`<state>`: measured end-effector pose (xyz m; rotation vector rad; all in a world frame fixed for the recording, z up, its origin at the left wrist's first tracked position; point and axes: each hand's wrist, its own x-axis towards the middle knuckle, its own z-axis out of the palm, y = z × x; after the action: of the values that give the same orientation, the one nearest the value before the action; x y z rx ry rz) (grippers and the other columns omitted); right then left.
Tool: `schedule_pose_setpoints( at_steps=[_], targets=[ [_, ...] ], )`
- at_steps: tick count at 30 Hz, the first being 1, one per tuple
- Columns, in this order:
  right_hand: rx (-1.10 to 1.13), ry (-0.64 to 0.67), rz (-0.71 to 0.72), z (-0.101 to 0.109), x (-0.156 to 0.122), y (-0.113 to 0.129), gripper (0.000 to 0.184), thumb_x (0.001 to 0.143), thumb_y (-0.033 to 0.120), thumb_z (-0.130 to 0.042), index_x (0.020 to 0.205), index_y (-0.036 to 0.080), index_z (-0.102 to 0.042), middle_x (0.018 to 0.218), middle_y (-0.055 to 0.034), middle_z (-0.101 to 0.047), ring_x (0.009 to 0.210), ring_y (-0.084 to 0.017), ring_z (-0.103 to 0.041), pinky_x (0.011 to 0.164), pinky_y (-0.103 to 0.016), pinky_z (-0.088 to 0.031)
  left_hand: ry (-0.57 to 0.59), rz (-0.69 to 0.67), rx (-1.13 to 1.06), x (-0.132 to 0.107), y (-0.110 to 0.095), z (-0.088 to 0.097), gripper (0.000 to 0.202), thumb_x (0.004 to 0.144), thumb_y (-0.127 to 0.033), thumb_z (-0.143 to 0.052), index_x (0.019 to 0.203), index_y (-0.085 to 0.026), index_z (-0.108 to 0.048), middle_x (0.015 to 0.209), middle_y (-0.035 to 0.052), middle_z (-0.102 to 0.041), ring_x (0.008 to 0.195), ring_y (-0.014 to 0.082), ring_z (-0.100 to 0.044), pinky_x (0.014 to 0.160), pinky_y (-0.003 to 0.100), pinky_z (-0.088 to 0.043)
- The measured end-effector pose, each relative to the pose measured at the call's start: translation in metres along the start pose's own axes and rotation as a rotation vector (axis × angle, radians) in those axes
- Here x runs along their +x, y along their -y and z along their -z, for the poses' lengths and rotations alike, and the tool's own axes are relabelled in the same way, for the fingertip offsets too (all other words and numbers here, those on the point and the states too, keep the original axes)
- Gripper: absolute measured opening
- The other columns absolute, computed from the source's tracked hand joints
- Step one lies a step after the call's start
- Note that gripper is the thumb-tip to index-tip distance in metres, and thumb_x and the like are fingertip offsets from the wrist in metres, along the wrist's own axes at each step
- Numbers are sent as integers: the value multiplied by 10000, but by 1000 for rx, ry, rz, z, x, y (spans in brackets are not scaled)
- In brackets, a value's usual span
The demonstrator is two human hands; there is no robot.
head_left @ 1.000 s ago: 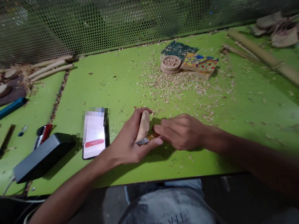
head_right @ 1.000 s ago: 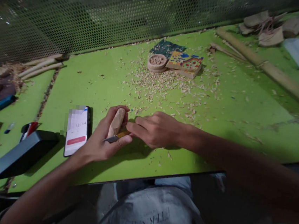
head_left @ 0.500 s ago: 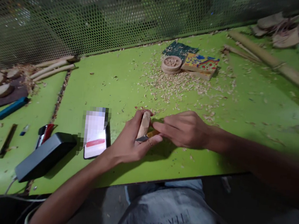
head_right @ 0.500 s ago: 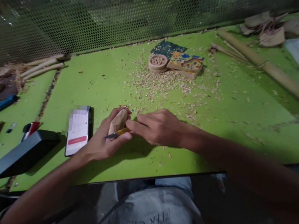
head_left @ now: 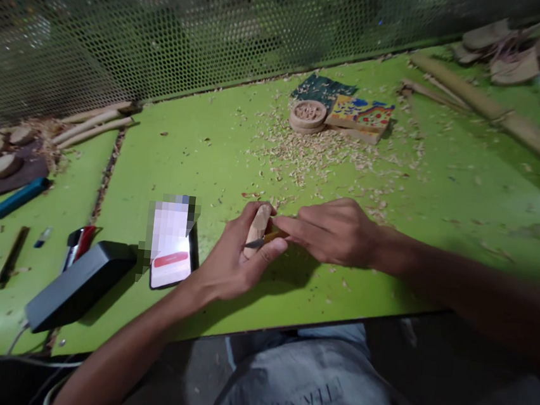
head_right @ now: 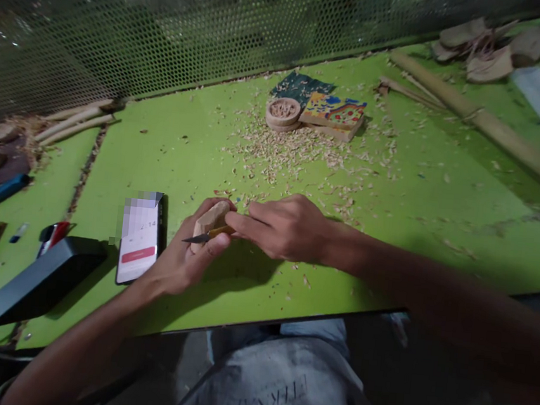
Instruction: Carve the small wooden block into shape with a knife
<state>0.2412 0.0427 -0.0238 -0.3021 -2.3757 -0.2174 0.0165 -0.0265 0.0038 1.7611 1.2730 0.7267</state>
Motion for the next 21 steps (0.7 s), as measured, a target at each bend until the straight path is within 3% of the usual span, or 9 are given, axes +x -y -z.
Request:
schedule_pose_setpoints(
  at_steps=[4,10,13,17,21],
  targets=[
    [2,-8,-35,-3,0,0,230,1082,306,-536,1190,175,-692,729,49,-632,599,-81,-537,552,-273,-322,20,11,-45,0,2,2,401,978,-530,-619,1217,-220,-533,1062,71,-653,988,254,-604,848,410,-472],
    [58,-4,-235,-4,1,-5,242,1098,293,-486,1120,143,-674,851,-6,-741,664,-103,-614,589,-262,-366,24,76,-100,3,13,3,371,862,-340,-710,1168,-244,-523,902,2,-572,753,174,-507,685,344,-422],
    [76,11,-175,-4,2,0,306,1114,356,-459,1052,160,-685,803,5,-718,631,-99,-587,586,-263,-351,53,56,-186,6,14,3,498,779,-234,-669,1245,-240,-495,936,4,-566,756,163,-507,676,326,-414],
    [54,1,-75,-7,2,9,365,1108,444,-488,984,181,-707,715,29,-654,586,-95,-553,555,-274,-304,116,33,-302,7,9,3,579,742,-251,-688,1273,-234,-457,980,23,-583,800,171,-557,677,309,-440],
    [91,17,-80,-9,3,7,371,1112,424,-489,954,180,-719,696,34,-643,552,-83,-518,545,-280,-278,134,45,-230,3,5,1,611,700,-205,-636,1291,-231,-485,1051,49,-617,904,221,-608,762,369,-505]
  ],
)
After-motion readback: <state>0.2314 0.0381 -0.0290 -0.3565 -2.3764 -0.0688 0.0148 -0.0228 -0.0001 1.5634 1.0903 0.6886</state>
